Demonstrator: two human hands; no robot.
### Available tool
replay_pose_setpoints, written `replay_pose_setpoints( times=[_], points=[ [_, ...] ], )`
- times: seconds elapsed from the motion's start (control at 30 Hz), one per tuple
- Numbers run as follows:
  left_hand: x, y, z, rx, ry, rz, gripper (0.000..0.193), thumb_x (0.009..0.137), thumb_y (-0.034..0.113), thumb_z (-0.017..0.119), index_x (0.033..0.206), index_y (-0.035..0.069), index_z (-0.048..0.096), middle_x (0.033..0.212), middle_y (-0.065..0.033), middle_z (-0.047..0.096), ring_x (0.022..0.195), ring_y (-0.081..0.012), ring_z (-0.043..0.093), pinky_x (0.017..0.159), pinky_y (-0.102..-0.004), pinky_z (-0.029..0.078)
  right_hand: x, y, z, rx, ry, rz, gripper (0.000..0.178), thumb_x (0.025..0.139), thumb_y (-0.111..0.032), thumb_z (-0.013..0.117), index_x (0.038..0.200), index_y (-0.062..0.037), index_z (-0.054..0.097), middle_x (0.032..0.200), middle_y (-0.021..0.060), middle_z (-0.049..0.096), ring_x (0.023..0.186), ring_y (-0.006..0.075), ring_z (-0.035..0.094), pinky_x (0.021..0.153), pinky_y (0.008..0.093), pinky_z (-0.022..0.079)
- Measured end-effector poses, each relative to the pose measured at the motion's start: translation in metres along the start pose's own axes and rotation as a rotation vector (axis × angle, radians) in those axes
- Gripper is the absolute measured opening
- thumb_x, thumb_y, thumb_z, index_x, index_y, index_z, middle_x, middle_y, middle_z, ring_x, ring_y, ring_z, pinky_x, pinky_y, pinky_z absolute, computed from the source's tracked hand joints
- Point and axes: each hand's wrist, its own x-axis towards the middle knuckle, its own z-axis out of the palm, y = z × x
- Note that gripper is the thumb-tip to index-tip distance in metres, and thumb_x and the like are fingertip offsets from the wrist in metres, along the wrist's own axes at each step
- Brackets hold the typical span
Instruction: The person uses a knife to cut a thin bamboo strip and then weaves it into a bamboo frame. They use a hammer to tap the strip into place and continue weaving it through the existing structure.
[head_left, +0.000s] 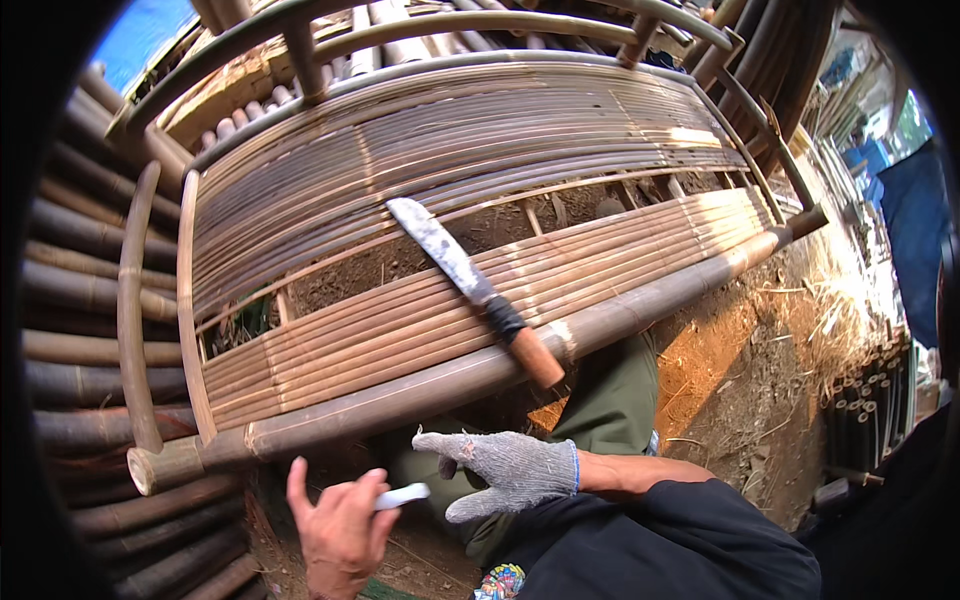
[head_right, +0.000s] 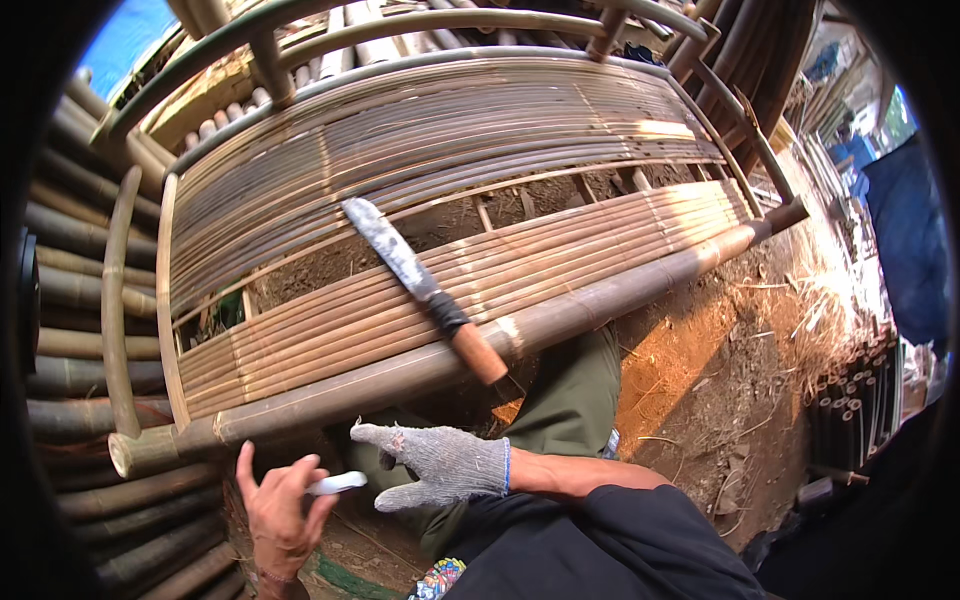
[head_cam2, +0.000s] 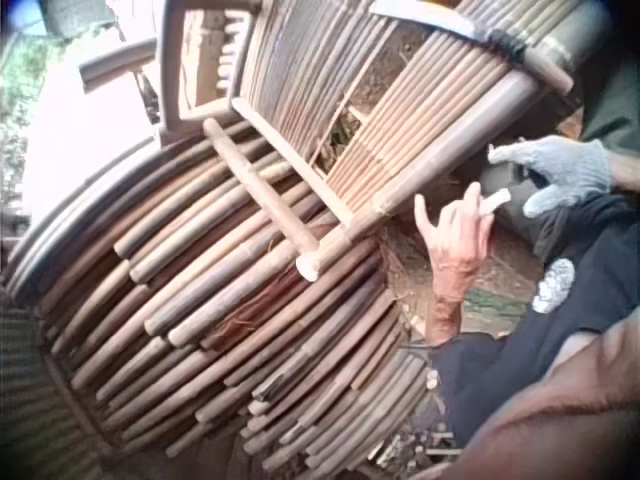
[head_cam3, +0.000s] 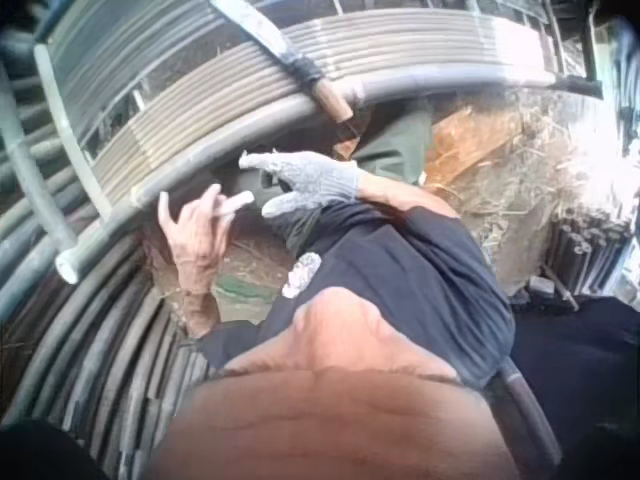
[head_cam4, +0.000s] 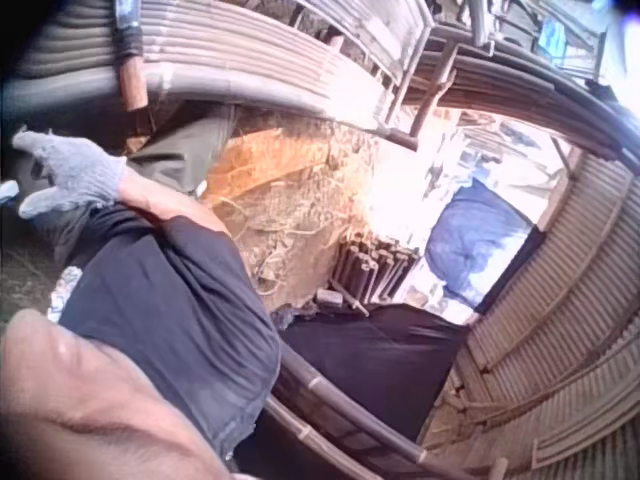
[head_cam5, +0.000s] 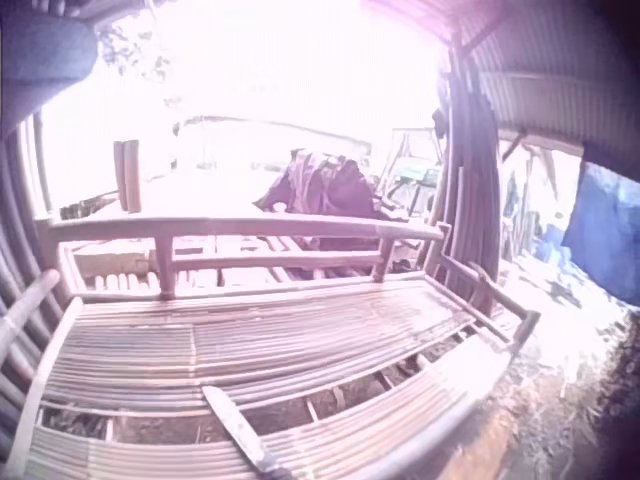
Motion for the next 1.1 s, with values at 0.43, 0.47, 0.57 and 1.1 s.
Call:
replay_pose_setpoints(
  times=[0.43, 0.47, 0.57, 1.1],
  points=[
    [0.306, 0.197, 0.209, -0.386, 0.135, 0.538, 0.064, 0.093, 0.034, 0.066, 0.143, 0.0, 0.047, 0.147, -0.0224, 0.044, 0.137, -0.0401, 0.043, 0.115, -0.0476, 0.035, -0.147, 0.154, -0.191, -0.135, 1.495, 0.213, 0.02, 0.097, -0.015, 0.063, 0.109, 0.0006, 0.065, 0.099, 0.016, 0.067, 0.09, 0.0292, 0.065, 0.08, 0.039, 0.051],
    [0.311, 0.198, 0.225, -0.44, 0.104, 0.463, 0.067, 0.094, 0.037, 0.065, 0.145, -0.001, 0.044, 0.149, -0.0235, 0.041, 0.138, -0.0411, 0.041, 0.115, -0.0477, 0.035, -0.144, 0.166, -0.204, -0.173, 1.468, 0.239, 0.02, 0.096, -0.014, 0.064, 0.109, 0.0006, 0.065, 0.099, 0.0164, 0.068, 0.09, 0.03, 0.066, 0.08, 0.0395, 0.051],
    [0.324, 0.202, 0.254, -0.557, 0.013, 0.3, 0.074, 0.097, 0.043, 0.06, 0.15, -0.003, 0.035, 0.153, -0.0265, 0.033, 0.14, -0.0436, 0.037, 0.115, -0.048, 0.034, -0.133, 0.18, -0.223, -0.199, 1.422, 0.2, 0.021, 0.094, -0.014, 0.067, 0.11, 0.0005, 0.065, 0.1, 0.0164, 0.069, 0.089, 0.03, 0.067, 0.079, 0.0396, 0.052],
    [0.341, 0.185, 0.248, -0.673, -0.264, 0.12, 0.082, 0.098, 0.046, 0.059, 0.153, -0.005, 0.026, 0.156, -0.0306, 0.025, 0.141, -0.0465, 0.034, 0.115, -0.0475, 0.033, -0.113, 0.181, -0.249, -0.246, 1.232, 0.333, 0.024, 0.091, -0.013, 0.07, 0.112, -0.0006, 0.065, 0.098, 0.0145, 0.07, 0.086, 0.0254, 0.07, 0.074, 0.036, 0.054]
  ],
)
